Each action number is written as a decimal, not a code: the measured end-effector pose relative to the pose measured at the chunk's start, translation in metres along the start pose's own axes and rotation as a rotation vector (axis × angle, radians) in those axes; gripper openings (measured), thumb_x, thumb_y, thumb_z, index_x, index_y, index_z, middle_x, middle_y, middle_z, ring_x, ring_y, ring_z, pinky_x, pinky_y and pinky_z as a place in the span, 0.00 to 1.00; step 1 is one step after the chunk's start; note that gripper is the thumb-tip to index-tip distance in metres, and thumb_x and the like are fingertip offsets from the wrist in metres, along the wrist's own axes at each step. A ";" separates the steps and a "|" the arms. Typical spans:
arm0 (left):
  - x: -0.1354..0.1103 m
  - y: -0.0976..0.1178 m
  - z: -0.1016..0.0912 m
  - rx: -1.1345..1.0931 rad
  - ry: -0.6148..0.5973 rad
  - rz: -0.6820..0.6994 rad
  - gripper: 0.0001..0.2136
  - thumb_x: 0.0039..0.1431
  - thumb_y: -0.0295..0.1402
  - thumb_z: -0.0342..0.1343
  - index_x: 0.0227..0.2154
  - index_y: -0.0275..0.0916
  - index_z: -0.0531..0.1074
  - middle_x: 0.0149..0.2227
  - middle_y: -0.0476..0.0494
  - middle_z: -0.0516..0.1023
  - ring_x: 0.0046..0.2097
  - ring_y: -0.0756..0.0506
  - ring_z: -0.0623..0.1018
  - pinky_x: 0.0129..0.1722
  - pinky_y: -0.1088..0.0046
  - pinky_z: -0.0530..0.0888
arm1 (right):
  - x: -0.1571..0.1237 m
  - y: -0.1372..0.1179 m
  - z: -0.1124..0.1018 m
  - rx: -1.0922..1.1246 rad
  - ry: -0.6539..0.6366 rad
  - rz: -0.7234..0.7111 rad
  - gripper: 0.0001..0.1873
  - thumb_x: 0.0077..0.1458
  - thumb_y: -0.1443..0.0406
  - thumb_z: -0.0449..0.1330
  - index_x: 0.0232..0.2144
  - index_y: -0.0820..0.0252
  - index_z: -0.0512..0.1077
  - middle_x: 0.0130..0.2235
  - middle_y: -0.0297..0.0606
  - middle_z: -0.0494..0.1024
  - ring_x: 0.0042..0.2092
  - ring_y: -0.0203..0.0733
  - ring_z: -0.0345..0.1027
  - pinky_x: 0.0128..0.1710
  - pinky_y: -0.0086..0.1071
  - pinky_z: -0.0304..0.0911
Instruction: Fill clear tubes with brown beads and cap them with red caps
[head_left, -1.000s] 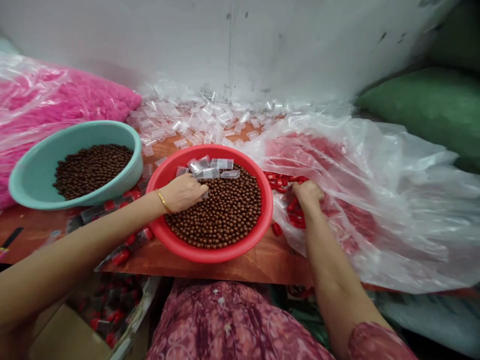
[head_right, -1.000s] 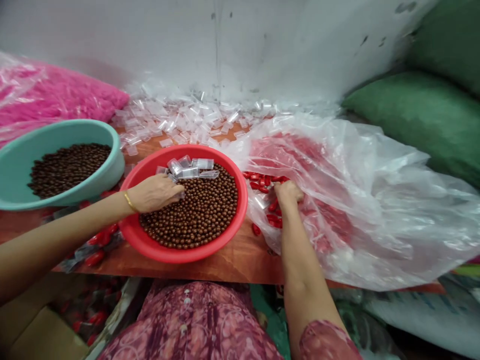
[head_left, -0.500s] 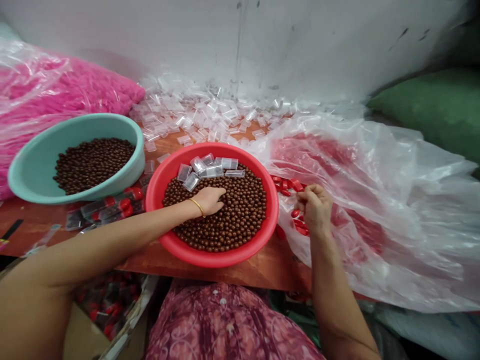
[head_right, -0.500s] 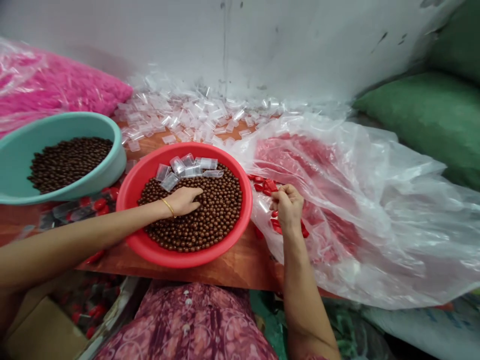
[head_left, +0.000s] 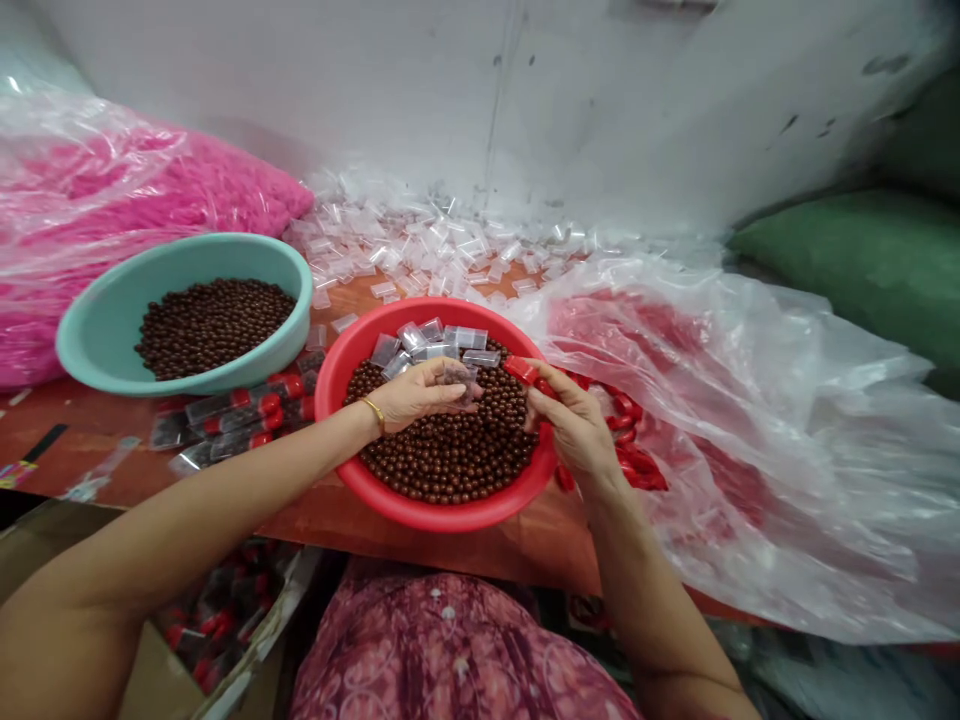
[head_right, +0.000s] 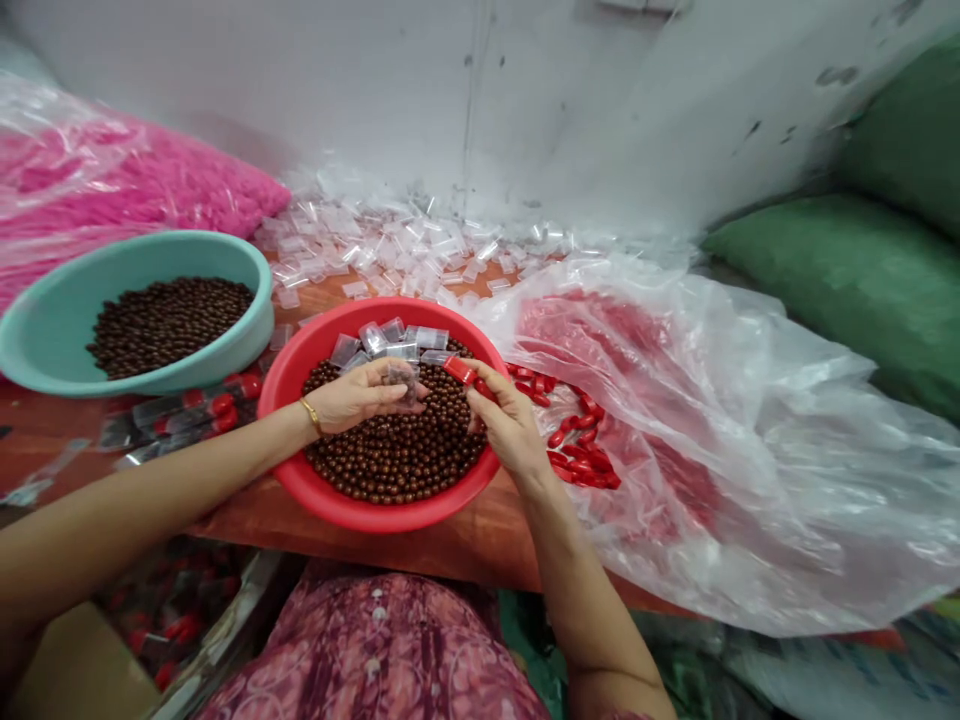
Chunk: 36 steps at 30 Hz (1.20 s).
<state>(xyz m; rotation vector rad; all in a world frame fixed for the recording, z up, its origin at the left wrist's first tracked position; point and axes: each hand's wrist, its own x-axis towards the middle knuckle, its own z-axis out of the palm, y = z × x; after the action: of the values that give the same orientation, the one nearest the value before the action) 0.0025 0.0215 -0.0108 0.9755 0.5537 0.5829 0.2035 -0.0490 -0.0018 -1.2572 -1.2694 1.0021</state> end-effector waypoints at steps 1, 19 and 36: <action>-0.001 -0.001 0.001 -0.008 -0.015 0.013 0.19 0.41 0.35 0.68 0.36 0.36 0.69 0.36 0.46 0.77 0.40 0.48 0.77 0.48 0.63 0.71 | 0.001 0.000 0.005 -0.039 -0.012 -0.018 0.20 0.52 0.59 0.56 0.48 0.56 0.70 0.20 0.27 0.66 0.20 0.32 0.59 0.21 0.28 0.58; -0.001 0.005 -0.002 -0.119 0.071 0.101 0.19 0.39 0.23 0.66 0.37 0.35 0.69 0.34 0.46 0.79 0.36 0.48 0.80 0.45 0.68 0.73 | 0.021 -0.008 0.015 -1.150 -0.197 -0.119 0.16 0.57 0.67 0.48 0.44 0.64 0.70 0.44 0.47 0.78 0.45 0.47 0.72 0.43 0.36 0.64; 0.002 0.002 -0.002 -0.096 0.060 0.129 0.19 0.40 0.28 0.68 0.36 0.36 0.68 0.35 0.46 0.79 0.37 0.49 0.79 0.49 0.62 0.72 | 0.045 -0.021 0.019 -0.252 -0.030 -0.004 0.17 0.46 0.53 0.60 0.26 0.63 0.72 0.20 0.28 0.64 0.22 0.30 0.55 0.23 0.26 0.52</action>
<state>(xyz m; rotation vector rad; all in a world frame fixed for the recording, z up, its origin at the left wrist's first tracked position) 0.0016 0.0252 -0.0100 0.9097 0.5135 0.7492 0.1857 -0.0045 0.0223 -1.4338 -1.4552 0.8803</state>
